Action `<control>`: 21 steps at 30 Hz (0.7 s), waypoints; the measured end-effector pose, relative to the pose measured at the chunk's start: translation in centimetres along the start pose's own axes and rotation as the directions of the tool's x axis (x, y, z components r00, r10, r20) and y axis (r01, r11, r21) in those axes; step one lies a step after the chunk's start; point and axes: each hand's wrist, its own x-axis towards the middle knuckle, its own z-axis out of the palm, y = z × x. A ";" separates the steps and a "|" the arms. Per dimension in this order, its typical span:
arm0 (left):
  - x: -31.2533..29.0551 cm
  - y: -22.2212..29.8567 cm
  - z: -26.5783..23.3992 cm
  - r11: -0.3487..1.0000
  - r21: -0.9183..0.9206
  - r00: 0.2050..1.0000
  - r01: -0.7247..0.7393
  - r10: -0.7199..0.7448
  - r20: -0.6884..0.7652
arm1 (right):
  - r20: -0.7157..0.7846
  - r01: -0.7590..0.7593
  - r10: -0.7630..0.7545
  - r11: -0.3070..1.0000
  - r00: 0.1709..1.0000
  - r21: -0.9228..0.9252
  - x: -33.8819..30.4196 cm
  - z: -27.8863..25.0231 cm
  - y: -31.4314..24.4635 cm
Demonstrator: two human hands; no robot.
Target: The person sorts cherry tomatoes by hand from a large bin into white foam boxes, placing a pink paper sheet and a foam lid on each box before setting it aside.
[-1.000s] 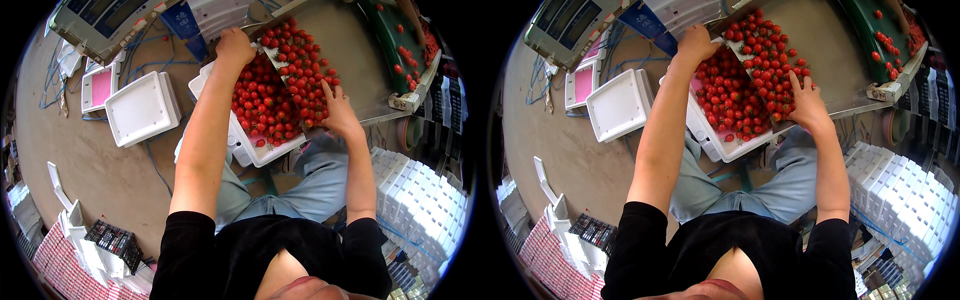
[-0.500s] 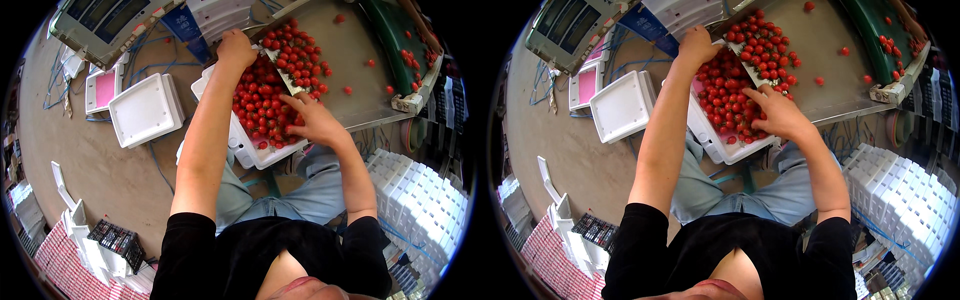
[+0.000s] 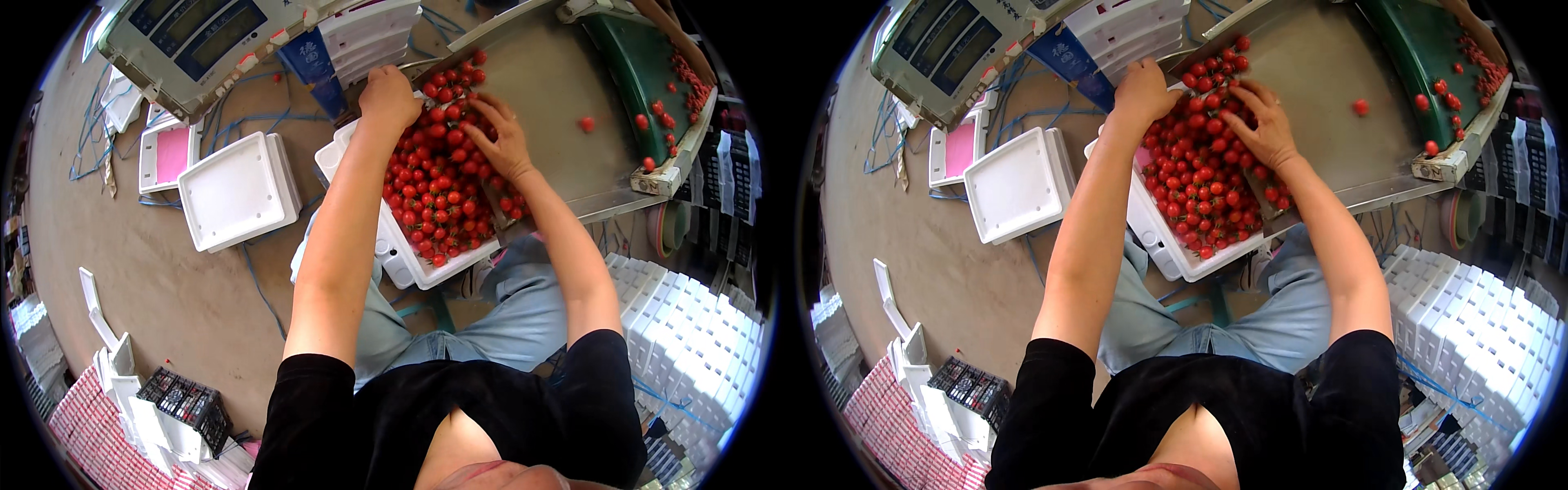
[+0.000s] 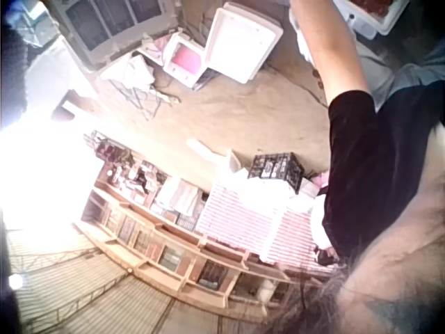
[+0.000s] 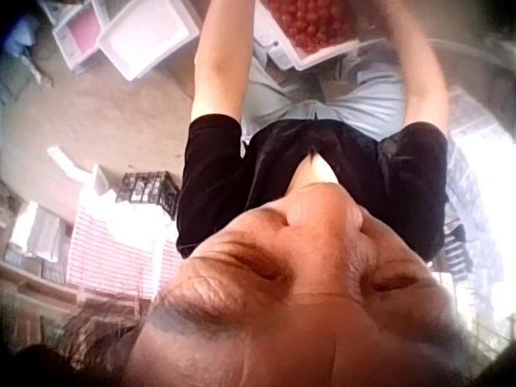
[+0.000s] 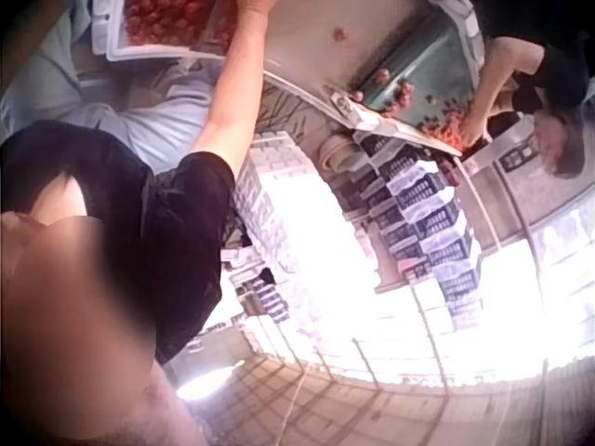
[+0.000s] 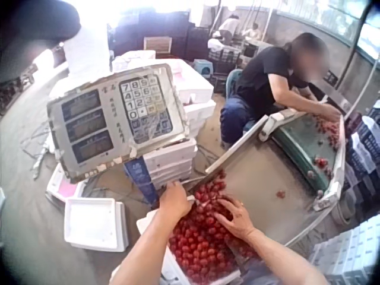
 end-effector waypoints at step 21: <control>0.6 -1.6 -1.3 0.979 0.141 0.967 -0.150 0.175 -0.187 | 0.042 -0.140 0.135 0.976 0.990 0.166 4.2 2.5 -2.6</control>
